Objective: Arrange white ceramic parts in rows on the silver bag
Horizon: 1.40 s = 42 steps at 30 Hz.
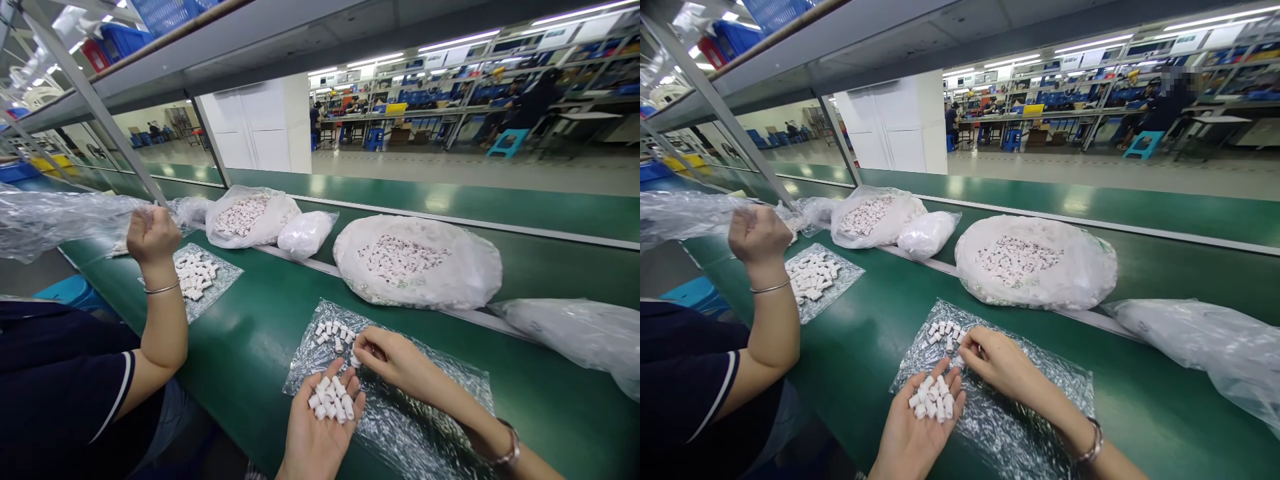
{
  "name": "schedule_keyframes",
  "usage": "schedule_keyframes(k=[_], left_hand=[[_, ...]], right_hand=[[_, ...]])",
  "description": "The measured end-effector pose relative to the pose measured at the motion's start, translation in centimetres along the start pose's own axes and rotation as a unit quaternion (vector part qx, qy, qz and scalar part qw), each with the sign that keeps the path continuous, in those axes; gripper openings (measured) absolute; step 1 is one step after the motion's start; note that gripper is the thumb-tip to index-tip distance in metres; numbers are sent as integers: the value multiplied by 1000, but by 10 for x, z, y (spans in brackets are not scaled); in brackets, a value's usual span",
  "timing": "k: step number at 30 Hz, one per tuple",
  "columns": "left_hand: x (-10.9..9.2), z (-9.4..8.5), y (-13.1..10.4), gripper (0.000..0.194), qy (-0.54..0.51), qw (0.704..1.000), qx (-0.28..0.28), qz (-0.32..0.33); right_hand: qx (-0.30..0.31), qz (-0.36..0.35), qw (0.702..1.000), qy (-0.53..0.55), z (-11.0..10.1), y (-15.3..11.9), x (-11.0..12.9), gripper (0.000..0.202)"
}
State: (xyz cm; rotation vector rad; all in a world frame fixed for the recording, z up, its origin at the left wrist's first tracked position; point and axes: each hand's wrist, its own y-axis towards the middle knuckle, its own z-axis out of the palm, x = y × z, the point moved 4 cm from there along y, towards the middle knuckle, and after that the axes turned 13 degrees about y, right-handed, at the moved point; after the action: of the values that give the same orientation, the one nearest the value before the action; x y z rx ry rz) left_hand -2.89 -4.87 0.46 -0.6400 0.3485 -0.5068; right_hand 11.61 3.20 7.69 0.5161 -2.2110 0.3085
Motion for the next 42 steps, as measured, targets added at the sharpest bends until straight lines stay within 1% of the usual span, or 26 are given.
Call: schedule_keyframes(k=[2,4,6,8,9,11,13,14,16,19,21,23,25,28,30,32,34,36,39,41,42], left_hand=[[-2,0,-1,54,3,1000,3,3],[-3,0,-2,54,2,1000,4,5],[-2,0,-1,55,1,1000,5,5],[0,0,1,55,-3,1000,15,4],[1,1,2,55,-5,1000,24,4],[3,3,2,54,-11,999,42,4],[4,4,2,52,-16,999,51,3],[5,5,2,51,-16,999,52,0],[6,5,2,50,-14,998,55,-6],[8,5,3,50,-9,998,65,-14],[9,4,3,52,-8,997,69,-15],[10,1,4,55,-7,998,59,-12],[10,-3,3,58,-6,999,41,-13],[10,-5,1,61,-4,999,26,-26],[10,-6,-1,61,-4,999,20,-34],[11,-6,-2,61,-6,999,15,-38],[11,-5,-2,61,-8,999,17,-39],[10,-3,-2,59,-10,999,26,-32],[7,2,-1,55,-13,999,44,-14],[5,5,0,53,-8,999,53,-6],[4,6,0,53,-4,998,55,-4]], right_hand=[[17,18,999,-48,-2,2,-10,25],[8,26,995,-97,-3,2,-16,24],[-22,15,992,-123,-4,0,-13,21],[-25,-19,993,-112,-1,-4,-3,17],[-10,-41,995,-95,2,-7,4,16],[41,-78,994,-58,8,-13,19,11],[81,-86,992,-39,13,-17,30,15],[91,-80,992,-39,14,-18,34,20],[97,-60,992,-52,15,-19,37,23],[100,-47,992,-63,14,-19,38,20],[102,-50,993,-44,12,-19,35,16],[88,-46,995,-22,9,-16,27,11],[54,-39,997,-25,7,-12,15,11],[-1,-41,997,-68,7,-4,-3,11],[-18,-49,994,-95,11,0,-11,11],[-27,-57,992,-111,13,2,-13,12],[-28,-62,991,-111,11,0,-8,11],[-6,-67,994,-86,8,-5,3,8],[75,-86,993,-26,10,-18,21,6],[112,-100,988,-19,15,-26,29,12],[117,-107,987,-30,18,-28,31,16]])
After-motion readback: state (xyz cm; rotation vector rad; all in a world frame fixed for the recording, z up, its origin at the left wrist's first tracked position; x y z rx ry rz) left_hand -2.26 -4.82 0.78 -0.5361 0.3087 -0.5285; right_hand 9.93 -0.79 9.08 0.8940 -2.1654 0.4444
